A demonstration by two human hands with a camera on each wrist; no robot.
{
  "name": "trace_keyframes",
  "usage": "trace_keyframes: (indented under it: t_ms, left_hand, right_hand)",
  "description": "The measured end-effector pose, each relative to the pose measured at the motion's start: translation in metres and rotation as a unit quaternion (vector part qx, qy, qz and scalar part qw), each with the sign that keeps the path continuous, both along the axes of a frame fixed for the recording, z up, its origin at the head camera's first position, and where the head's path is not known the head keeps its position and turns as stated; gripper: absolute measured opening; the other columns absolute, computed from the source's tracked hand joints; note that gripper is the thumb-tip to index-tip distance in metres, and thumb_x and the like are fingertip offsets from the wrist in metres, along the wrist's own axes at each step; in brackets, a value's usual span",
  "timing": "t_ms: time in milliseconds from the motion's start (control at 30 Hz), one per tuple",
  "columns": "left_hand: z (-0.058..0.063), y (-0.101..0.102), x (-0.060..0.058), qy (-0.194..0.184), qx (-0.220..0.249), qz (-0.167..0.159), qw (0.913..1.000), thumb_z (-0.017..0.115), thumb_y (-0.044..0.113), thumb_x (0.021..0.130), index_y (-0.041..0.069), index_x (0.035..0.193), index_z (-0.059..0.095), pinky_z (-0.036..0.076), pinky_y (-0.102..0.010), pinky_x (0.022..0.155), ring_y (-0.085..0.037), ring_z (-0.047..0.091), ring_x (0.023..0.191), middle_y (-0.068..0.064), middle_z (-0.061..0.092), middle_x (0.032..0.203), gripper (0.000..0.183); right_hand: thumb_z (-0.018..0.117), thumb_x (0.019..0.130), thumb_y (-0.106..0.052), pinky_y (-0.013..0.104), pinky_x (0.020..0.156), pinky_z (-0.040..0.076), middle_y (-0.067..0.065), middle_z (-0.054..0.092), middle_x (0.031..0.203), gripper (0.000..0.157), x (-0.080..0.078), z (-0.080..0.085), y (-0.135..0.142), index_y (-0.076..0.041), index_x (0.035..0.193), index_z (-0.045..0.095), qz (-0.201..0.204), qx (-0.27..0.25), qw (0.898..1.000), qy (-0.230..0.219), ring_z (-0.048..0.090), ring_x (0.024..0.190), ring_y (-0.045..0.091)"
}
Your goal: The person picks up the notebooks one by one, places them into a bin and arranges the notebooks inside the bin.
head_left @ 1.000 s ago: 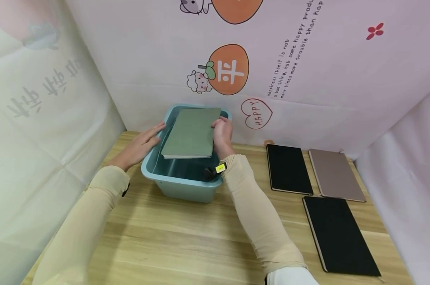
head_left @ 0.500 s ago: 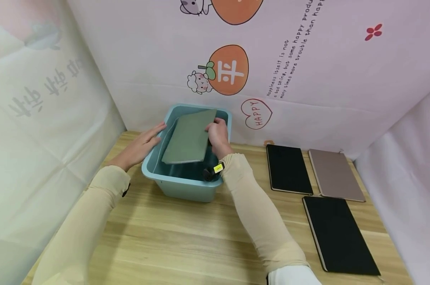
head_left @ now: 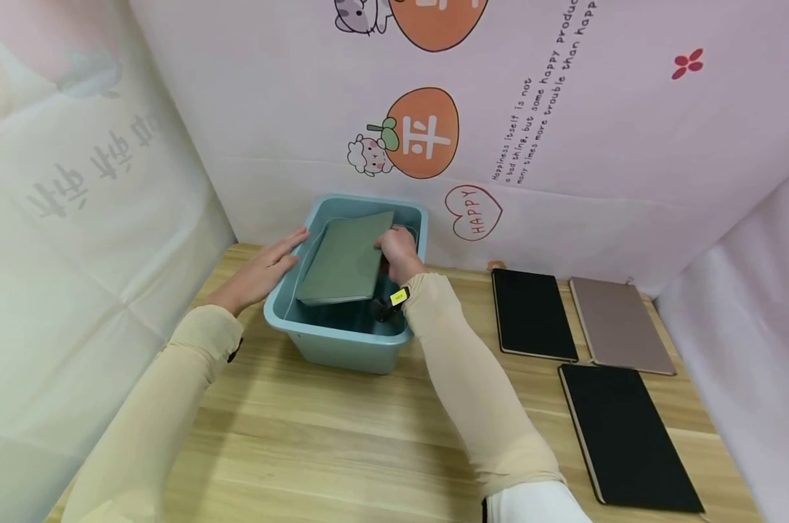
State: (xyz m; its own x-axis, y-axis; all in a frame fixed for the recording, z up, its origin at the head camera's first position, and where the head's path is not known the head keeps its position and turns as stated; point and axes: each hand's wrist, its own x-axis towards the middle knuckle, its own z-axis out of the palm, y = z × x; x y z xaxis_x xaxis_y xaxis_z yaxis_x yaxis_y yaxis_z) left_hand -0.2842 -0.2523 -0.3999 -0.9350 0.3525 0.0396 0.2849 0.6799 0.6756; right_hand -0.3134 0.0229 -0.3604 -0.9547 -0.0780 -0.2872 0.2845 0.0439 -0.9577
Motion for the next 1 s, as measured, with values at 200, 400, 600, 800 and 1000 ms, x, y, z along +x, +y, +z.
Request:
trace_keyframes:
  t_ms: [200,400,600,800,1000]
  left_hand:
    - [0.001,0.001,0.001,-0.002,0.001,0.002,1.0000,0.031,0.042,0.112,0.034,0.164,0.022,0.012,-0.065,0.126,-0.025,0.008,0.162,0.013,0.009,0.173,0.053]
    - [0.003,0.001,0.003,-0.010,-0.001,0.007,0.9999,0.030,0.041,0.112,0.034,0.164,0.021,0.011,-0.066,0.126,-0.026,0.007,0.162,0.014,0.008,0.173,0.053]
    - [0.001,0.002,0.002,-0.004,-0.001,0.004,1.0000,0.030,0.042,0.112,0.034,0.164,0.022,0.011,-0.065,0.127,-0.026,0.008,0.162,0.020,0.007,0.171,0.053]
    - [-0.001,0.001,0.001,-0.001,0.003,0.004,1.0000,0.031,0.042,0.112,0.033,0.164,0.023,0.012,-0.064,0.127,-0.027,0.008,0.162,0.014,0.008,0.173,0.053]
    - [0.000,0.000,0.001,-0.001,-0.002,0.005,1.0000,0.030,0.042,0.112,0.033,0.164,0.022,0.011,-0.064,0.127,-0.026,0.008,0.162,0.015,0.008,0.173,0.053]
  right_hand:
    - [0.044,0.103,-0.002,0.035,0.064,0.040,0.008,0.051,0.097,0.015,-0.005,-0.003,-0.002,0.000,0.112,0.056,-0.017,-0.015,0.999,-0.030,0.048,0.075,0.023]
    - [0.048,0.102,0.000,0.037,0.080,0.038,0.006,0.045,0.108,0.011,-0.010,-0.005,-0.003,-0.002,0.111,0.056,-0.029,-0.010,0.997,-0.074,0.042,0.091,0.024]
    - [0.043,0.102,0.002,0.038,0.078,0.028,0.006,0.034,0.106,0.011,-0.015,-0.010,-0.004,-0.009,0.104,0.044,-0.026,0.025,0.996,-0.076,0.033,0.091,0.026]
    - [0.043,0.103,0.001,0.036,0.074,0.026,0.006,0.032,0.099,0.009,-0.019,-0.013,-0.005,-0.008,0.103,0.044,-0.017,0.059,0.995,-0.077,0.027,0.080,0.022]
    - [0.043,0.104,-0.002,0.035,0.069,0.023,0.007,0.032,0.099,0.007,-0.019,-0.013,-0.004,-0.008,0.100,0.040,0.001,0.086,0.993,-0.082,0.020,0.071,0.019]
